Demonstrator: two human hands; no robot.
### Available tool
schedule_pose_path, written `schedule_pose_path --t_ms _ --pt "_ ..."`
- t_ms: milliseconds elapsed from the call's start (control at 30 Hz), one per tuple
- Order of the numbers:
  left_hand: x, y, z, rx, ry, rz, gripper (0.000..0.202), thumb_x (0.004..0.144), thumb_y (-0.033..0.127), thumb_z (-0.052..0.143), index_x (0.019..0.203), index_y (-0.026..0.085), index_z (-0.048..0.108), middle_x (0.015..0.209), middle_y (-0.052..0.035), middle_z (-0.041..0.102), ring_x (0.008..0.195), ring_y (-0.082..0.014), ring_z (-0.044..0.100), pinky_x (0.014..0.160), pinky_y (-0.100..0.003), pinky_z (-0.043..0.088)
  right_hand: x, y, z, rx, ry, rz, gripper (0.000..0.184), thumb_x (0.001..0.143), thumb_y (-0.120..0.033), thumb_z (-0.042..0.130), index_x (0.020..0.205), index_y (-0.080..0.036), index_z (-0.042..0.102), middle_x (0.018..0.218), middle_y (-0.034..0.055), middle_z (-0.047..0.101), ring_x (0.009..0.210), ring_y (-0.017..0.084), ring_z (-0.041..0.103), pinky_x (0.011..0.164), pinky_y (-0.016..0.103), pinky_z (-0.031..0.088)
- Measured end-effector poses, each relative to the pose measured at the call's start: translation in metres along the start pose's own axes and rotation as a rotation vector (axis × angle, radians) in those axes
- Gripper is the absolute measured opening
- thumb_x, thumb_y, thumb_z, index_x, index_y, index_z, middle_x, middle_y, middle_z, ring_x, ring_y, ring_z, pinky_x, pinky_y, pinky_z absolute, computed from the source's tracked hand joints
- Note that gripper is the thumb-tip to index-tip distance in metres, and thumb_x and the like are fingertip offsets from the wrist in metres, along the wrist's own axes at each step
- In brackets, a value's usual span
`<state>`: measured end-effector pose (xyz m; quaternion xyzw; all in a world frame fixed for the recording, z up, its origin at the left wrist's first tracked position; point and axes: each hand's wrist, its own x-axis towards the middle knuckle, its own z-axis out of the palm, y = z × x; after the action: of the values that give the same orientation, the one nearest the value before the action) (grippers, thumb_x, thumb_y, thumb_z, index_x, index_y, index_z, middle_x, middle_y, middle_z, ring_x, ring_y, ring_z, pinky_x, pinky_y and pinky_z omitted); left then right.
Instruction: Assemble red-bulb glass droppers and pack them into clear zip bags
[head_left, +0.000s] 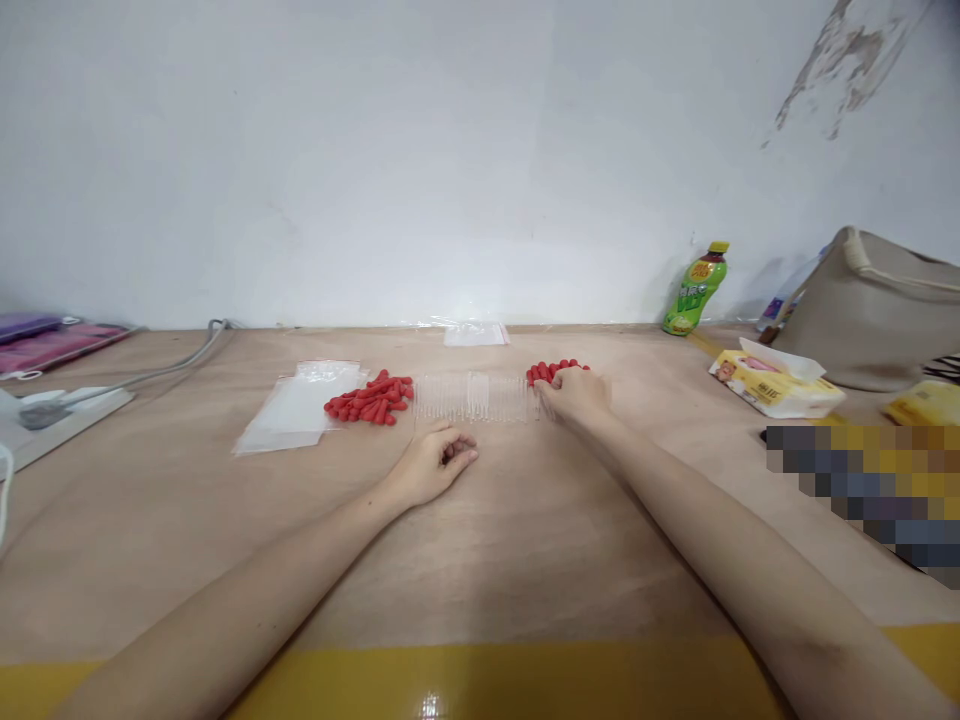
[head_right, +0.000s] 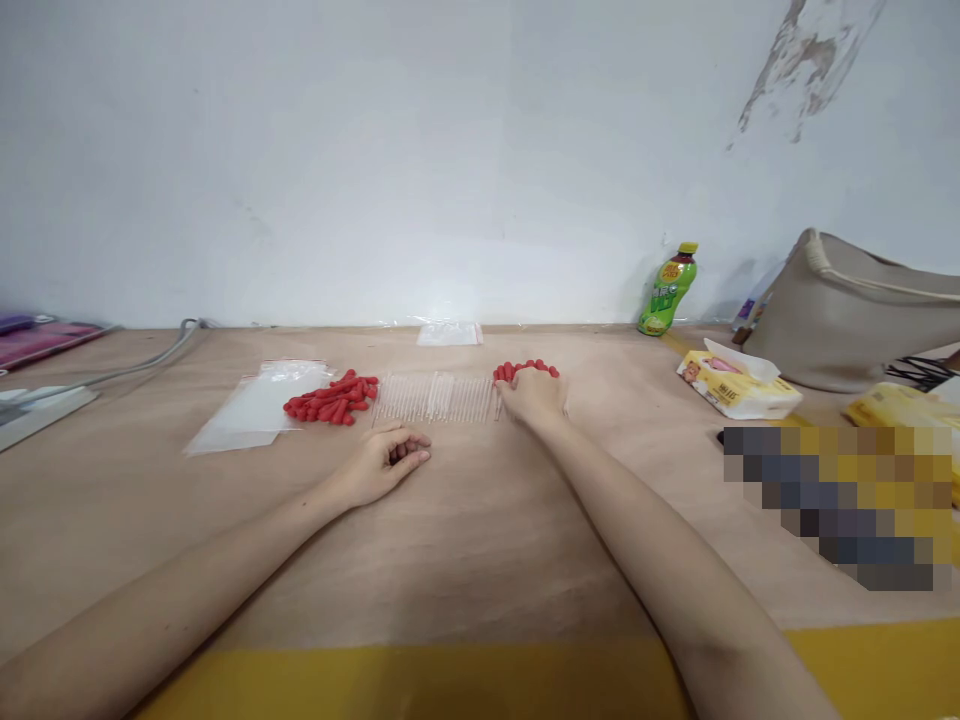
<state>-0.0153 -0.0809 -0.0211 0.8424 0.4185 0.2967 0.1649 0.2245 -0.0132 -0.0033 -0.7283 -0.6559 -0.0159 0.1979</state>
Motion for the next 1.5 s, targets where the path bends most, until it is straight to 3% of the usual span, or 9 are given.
schedule_pose_path --t_ms 167,500,633,767,933,1033,1167,1500 --pt "0.000 0.001 -0.001 0.001 -0.008 -0.010 0.015 0.079 0.024 0.053 0.086 0.015 0.062 0.076 -0.0027 0.055 0.063 -0.0111 0.052 0.059 -0.023 0.043 -0.005 -0.020 0.004 -0.037 -0.049 -0.079 0.026 0.075 -0.033 0.044 0.064 -0.018 0.062 0.068 0.0055 0.062 0.073 0.020 0.055 0.075 0.036 0.028" --pt "-0.001 -0.001 0.002 0.020 0.009 0.014 0.015 0.079 0.024 0.053 0.087 0.016 0.062 0.077 -0.0024 0.054 0.063 -0.0108 0.051 0.059 -0.023 0.042 0.006 -0.039 0.005 -0.153 -0.219 0.026 0.014 0.068 -0.020 0.055 0.075 -0.013 0.065 0.076 0.0124 0.061 0.078 0.026 0.056 0.074 0.040 0.025" --pt "-0.002 -0.008 0.000 0.128 0.125 0.060 0.015 0.079 0.026 0.053 0.087 0.017 0.060 0.078 -0.0030 0.054 0.069 -0.0138 0.052 0.064 -0.026 0.043 0.000 -0.041 0.004 -0.143 -0.231 -0.002 0.018 0.074 -0.022 0.049 0.076 -0.012 0.064 0.074 0.0132 0.061 0.077 0.025 0.057 0.073 0.038 0.026" --pt "0.000 -0.026 -0.013 0.333 0.349 0.043 0.013 0.079 0.026 0.051 0.081 0.017 0.060 0.079 -0.0041 0.055 0.080 -0.0185 0.050 0.076 -0.031 0.039 -0.020 -0.033 0.000 -0.147 -0.131 -0.087 0.027 0.083 -0.023 0.035 0.088 -0.008 0.057 0.078 0.0156 0.060 0.075 0.025 0.056 0.073 0.037 0.026" --pt "0.002 -0.042 -0.036 0.634 0.530 -0.211 0.017 0.077 0.032 0.052 0.078 0.018 0.061 0.085 -0.0068 0.055 0.087 -0.0248 0.046 0.077 -0.037 0.034 -0.052 -0.012 0.000 -0.035 0.065 -0.461 0.020 0.086 -0.022 0.029 0.090 -0.012 0.047 0.069 0.0084 0.059 0.063 0.019 0.052 0.073 0.035 0.027" --pt "0.001 -0.046 -0.047 0.770 0.533 -0.366 0.025 0.075 0.039 0.052 0.086 0.019 0.061 0.091 -0.0095 0.053 0.091 -0.0285 0.044 0.075 -0.039 0.032 -0.067 -0.002 0.007 0.084 0.162 -0.611 0.015 0.087 -0.022 0.030 0.085 -0.016 0.043 0.069 0.0040 0.059 0.060 0.016 0.051 0.076 0.034 0.027" --pt "0.001 -0.051 -0.052 0.798 0.498 -0.467 0.031 0.077 0.045 0.047 0.085 0.020 0.062 0.093 -0.0102 0.052 0.093 -0.0288 0.043 0.076 -0.039 0.030 -0.076 0.002 0.017 0.207 0.212 -0.650 0.011 0.087 -0.020 0.032 0.080 -0.018 0.041 0.071 0.0023 0.059 0.060 0.014 0.051 0.078 0.033 0.027" --pt "0.006 -0.057 -0.051 0.755 0.508 -0.419 0.019 0.074 0.035 0.051 0.079 0.020 0.063 0.090 -0.0089 0.054 0.091 -0.0287 0.043 0.076 -0.041 0.030 -0.078 0.002 0.014 0.262 0.188 -0.636 0.008 0.086 -0.019 0.036 0.080 -0.018 0.040 0.070 0.0016 0.059 0.061 0.014 0.052 0.076 0.034 0.027"
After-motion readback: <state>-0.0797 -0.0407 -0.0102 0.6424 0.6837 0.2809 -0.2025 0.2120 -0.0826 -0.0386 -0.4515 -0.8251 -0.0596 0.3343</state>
